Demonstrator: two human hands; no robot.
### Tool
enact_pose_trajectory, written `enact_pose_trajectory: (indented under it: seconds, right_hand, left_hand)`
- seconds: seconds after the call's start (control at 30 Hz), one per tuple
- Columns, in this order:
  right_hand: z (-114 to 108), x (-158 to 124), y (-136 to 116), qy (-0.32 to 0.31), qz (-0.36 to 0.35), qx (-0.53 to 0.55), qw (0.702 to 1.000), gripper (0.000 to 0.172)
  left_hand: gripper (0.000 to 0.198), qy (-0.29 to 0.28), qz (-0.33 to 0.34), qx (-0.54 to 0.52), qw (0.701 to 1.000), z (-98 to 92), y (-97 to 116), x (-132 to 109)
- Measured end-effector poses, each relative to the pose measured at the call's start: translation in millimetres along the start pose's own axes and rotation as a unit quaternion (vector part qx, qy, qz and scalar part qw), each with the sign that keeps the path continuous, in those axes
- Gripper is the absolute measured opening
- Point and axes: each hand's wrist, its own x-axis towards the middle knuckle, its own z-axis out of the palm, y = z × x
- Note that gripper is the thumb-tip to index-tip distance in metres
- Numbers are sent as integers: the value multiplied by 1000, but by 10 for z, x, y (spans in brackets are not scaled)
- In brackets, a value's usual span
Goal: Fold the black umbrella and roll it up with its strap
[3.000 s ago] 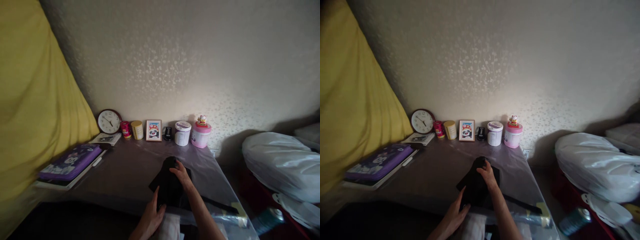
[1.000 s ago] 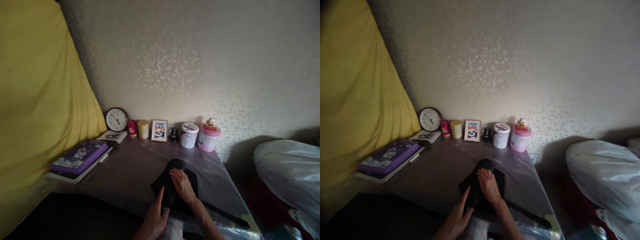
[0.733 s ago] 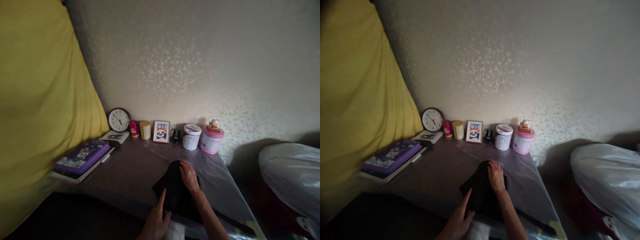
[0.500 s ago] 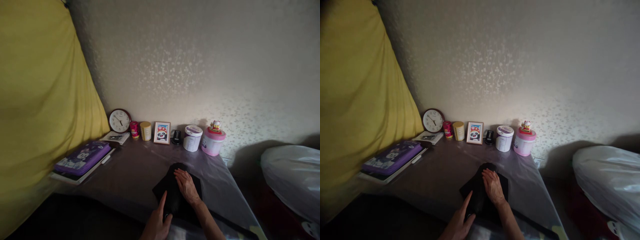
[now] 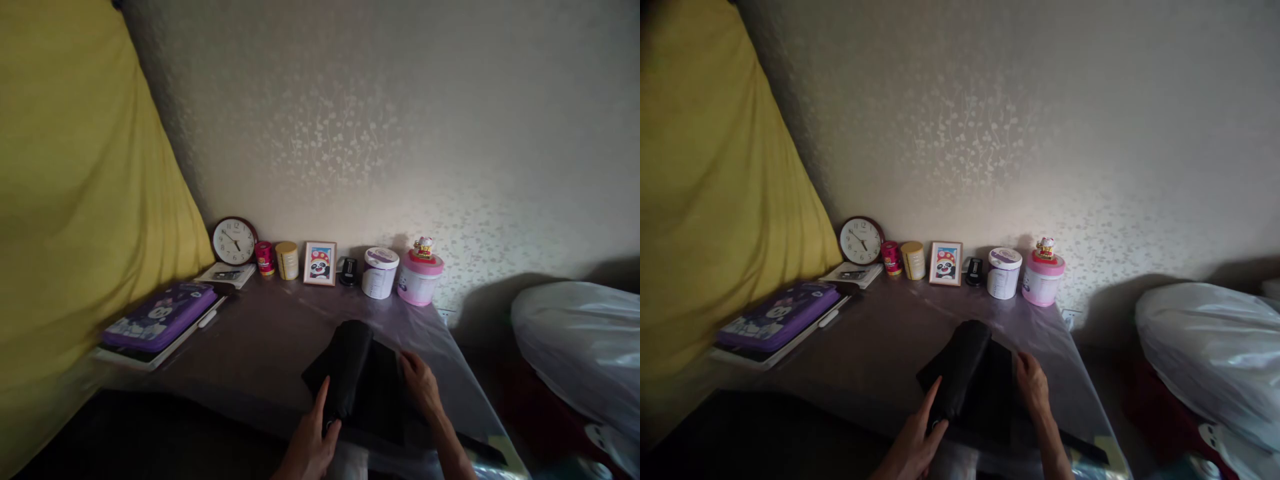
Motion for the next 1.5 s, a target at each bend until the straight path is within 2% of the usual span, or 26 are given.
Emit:
enact_pose_trajectory:
  seconds: [0.17, 0.37, 0.53, 0.7, 0.87, 1.1, 1.33, 1.5]
  right_hand:
    - [23, -57, -86, -72, 69, 130, 987, 49]
    - [58, -171, -316, -53, 103, 230, 966, 56]
    - [50, -277, -404, -65, 77, 180, 979, 55]
    - [151, -352, -375, -14, 4, 88, 996, 42]
    - [233, -392, -370, -8, -2, 62, 998, 41]
    - [155, -354, -444, -29, 24, 147, 988, 42]
    - [111, -278, -785, -52, 37, 247, 967, 56]
    - [307, -203, -915, -59, 30, 234, 970, 52]
  left_hand:
    - [67, -16, -35, -8, 999, 29, 46, -23]
    - [66, -19, -42, 9, 999, 21, 45, -40]
    - [66, -23, -44, 15, 999, 15, 70, -45]
    - [64, -19, -50, 0, 999, 34, 89, -56]
    - [64, -15, -39, 5, 999, 39, 45, -38]
    - [64, -22, -45, -49, 998, 9, 125, -68]
    - [67, -35, -40, -89, 995, -43, 187, -93]
    - [69, -19, 45, -48, 998, -44, 92, -27]
